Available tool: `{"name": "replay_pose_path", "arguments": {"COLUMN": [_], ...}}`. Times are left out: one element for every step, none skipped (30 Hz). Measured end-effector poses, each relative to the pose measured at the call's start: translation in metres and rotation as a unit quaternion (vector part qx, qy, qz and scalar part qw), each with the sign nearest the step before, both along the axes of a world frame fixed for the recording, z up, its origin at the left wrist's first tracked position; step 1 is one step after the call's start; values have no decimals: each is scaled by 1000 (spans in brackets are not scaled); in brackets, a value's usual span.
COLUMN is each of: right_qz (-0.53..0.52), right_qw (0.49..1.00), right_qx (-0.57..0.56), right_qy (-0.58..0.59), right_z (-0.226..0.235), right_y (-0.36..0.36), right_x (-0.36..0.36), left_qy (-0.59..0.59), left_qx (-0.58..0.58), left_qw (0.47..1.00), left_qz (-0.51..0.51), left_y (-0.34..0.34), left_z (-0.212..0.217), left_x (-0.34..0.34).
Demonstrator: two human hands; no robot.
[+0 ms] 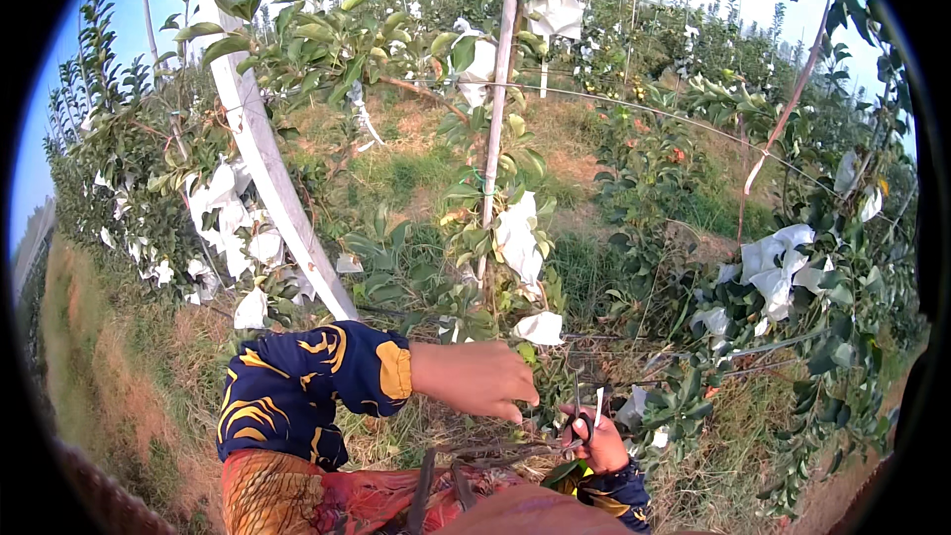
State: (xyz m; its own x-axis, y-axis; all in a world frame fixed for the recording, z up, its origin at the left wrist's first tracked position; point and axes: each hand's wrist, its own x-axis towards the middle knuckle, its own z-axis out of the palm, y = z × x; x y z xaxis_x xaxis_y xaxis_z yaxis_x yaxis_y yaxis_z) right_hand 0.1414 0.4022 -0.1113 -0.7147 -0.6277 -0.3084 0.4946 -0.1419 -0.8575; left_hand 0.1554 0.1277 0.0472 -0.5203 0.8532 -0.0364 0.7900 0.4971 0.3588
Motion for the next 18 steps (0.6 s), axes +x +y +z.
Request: {"name": "replay_pose_path", "arguments": {"right_qz": [10, 17, 29, 48, 66, 65, 68, 62, 62, 94, 122, 94, 121, 127, 131, 145, 162, 180], "right_qw": [1000, 999, 999, 997, 994, 992, 986, 986, 983, 957, 918, 910, 893, 886, 877, 864, 840, 815], "right_qx": [9, 24, 35, 49, 66, 60, 53, 91, 125, 185, 246, 244, 302, 303, 301, 315, 344, 372], "right_qy": [10, 15, 15, 30, 49, 95, 140, 129, 122, 205, 288, 321, 309, 328, 351, 366, 386, 407], "right_z": [-7, -9, -14, -14, -16, -26, -38, -45, -48, -42, -36, -47, -31, -33, -35, -40, -40, -38], "right_y": [-8, -16, -26, -35, -43, -48, -53, -58, -64, -73, -80, -85, -96, -102, -109, -113, -118, -125], "right_x": [2, 3, 7, 10, 14, 18, 23, 32, 40, 43, 46, 51, 53, 56, 55, 57, 59, 60], "left_qy": [-51, -99, -139, -175, -208, -222, -258, -323, -382, -420, -455, -467, -502, -549, -585, -583, -580, -576], "left_qx": [-10, 25, 82, 138, 192, 184, 187, 218, 246, 318, 388, 381, 456, 514, 565, 617, 623, 631], "left_qw": [999, 995, 985, 968, 945, 935, 915, 883, 845, 793, 736, 728, 665, 577, 485, 435, 424, 413], "left_qz": [-6, 10, 64, 114, 163, 204, 247, 264, 284, 305, 317, 328, 312, 319, 322, 301, 309, 317], "left_y": [3, 5, 4, 3, 6, 10, 12, 11, 8, 6, 5, -1, -5, -8, -12, -13, -16, -21], "left_z": [-20, -42, -69, -98, -126, -149, -162, -173, -183, -195, -209, -217, -217, -226, -230, -231, -233, -234], "left_x": [21, 31, 43, 53, 64, 68, 74, 80, 88, 100, 108, 114, 118, 126, 127, 130, 133, 134]}}
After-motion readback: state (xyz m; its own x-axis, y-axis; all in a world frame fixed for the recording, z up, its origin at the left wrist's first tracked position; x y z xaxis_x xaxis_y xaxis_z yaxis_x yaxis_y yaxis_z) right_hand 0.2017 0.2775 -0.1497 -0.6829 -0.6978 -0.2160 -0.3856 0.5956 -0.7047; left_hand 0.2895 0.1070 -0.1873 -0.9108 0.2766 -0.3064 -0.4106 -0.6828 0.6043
